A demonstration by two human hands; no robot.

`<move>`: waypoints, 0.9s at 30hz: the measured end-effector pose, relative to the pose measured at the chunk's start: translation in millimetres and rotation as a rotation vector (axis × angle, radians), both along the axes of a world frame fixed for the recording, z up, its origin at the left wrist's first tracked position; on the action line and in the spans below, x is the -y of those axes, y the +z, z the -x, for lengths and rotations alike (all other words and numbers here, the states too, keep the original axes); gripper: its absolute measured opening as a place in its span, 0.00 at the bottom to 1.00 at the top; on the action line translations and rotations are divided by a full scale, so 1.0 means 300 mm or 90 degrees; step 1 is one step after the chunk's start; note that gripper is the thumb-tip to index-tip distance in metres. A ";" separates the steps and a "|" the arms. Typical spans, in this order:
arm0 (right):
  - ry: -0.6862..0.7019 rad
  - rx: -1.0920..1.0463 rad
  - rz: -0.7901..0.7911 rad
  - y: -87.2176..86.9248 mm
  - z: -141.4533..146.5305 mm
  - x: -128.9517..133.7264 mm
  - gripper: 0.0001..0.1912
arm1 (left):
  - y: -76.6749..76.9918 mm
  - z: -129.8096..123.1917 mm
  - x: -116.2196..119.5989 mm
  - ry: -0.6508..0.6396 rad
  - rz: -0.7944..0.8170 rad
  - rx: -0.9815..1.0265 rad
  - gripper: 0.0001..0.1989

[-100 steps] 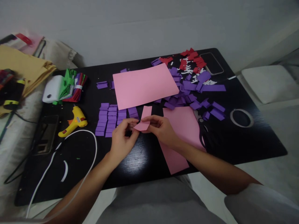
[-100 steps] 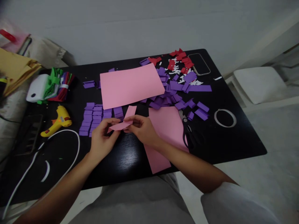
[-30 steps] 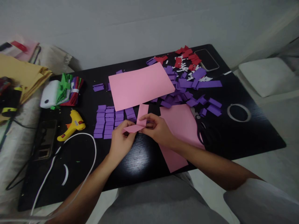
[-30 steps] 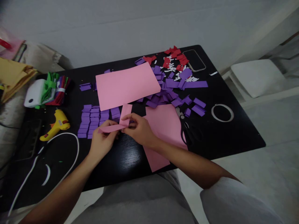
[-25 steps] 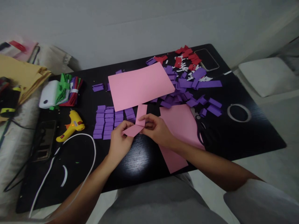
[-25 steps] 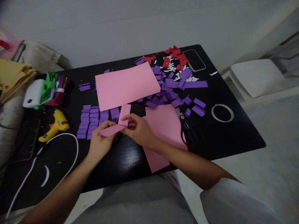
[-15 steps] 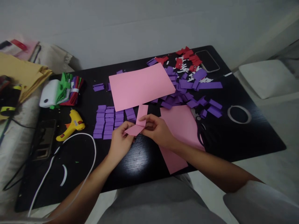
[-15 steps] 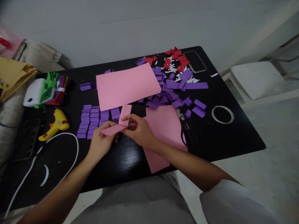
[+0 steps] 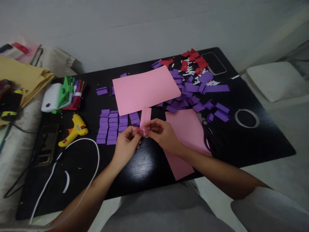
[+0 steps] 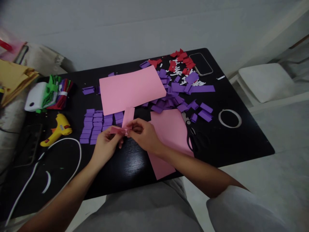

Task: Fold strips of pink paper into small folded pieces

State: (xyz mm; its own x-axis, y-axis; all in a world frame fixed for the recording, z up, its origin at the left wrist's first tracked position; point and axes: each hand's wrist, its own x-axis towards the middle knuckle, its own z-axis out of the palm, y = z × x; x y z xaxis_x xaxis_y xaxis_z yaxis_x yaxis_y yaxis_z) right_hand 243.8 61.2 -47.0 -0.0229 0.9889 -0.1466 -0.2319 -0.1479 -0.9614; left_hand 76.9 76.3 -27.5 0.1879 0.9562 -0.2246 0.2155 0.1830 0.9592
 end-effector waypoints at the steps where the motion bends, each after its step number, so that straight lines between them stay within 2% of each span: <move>1: 0.000 -0.003 0.003 0.000 0.000 0.000 0.13 | -0.001 0.001 -0.001 -0.002 0.002 -0.004 0.12; 5: 0.003 -0.004 0.000 0.000 0.000 0.003 0.14 | -0.004 0.007 0.000 -0.014 0.005 -0.021 0.12; 9: 0.003 0.070 -0.040 0.013 0.004 0.011 0.11 | -0.014 0.008 0.009 -0.008 -0.003 -0.035 0.10; 15: -0.066 0.271 -0.130 0.036 0.004 0.022 0.04 | -0.021 0.002 0.030 -0.028 -0.102 -0.121 0.12; 20: -0.078 0.287 -0.174 0.031 0.001 0.022 0.01 | -0.017 -0.002 0.037 -0.032 -0.152 -0.167 0.12; 27: -0.062 0.267 -0.131 0.039 -0.004 0.025 0.04 | -0.013 -0.002 0.035 -0.022 -0.067 -0.117 0.14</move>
